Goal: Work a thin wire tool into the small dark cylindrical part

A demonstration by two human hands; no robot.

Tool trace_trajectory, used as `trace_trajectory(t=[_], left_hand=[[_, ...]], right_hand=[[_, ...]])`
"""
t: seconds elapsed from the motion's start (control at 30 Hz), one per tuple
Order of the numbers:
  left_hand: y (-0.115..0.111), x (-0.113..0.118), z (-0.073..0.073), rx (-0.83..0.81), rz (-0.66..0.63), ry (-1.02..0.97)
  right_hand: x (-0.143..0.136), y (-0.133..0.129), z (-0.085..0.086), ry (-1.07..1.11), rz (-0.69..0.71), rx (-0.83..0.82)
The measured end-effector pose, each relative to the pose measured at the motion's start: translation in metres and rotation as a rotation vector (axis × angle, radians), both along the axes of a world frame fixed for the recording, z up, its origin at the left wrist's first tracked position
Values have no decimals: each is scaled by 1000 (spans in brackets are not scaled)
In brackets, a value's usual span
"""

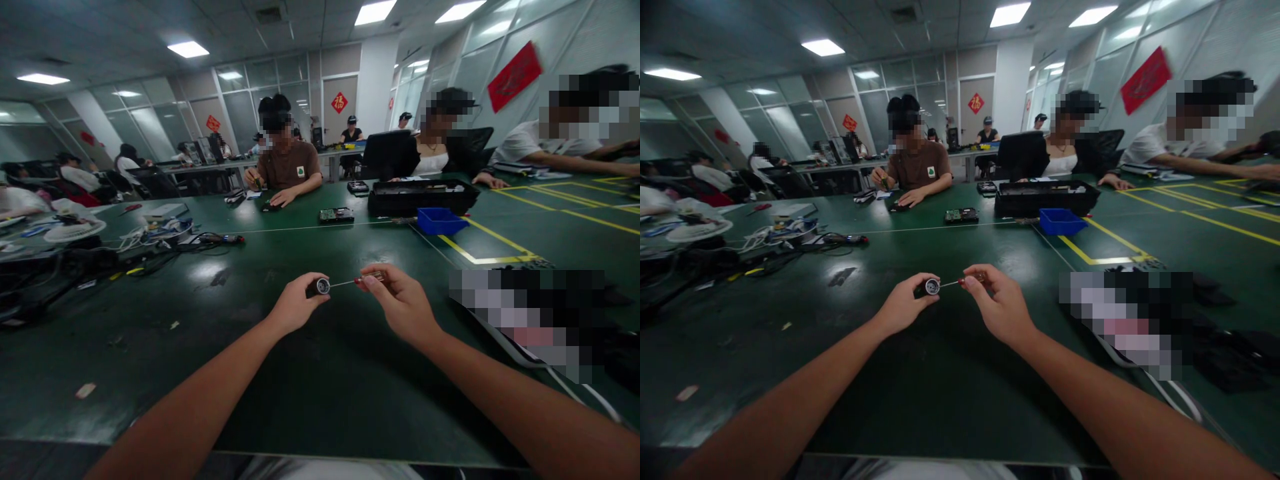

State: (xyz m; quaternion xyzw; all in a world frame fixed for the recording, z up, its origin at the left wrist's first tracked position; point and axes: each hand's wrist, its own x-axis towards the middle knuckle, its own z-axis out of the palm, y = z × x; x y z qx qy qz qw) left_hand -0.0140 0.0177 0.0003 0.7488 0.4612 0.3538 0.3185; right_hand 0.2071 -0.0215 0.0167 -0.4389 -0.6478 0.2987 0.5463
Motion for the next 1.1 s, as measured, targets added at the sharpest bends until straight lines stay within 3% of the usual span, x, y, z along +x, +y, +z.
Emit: trace_trajectory(t=[0.9,1.1], left_hand=[[0,-1,-4,120,-57,23],[-1,-2,-2,142,-65,66]], right_hand=[[2,3,1,-157,-150,-48],[2,-4,10,-340,-254,-24]])
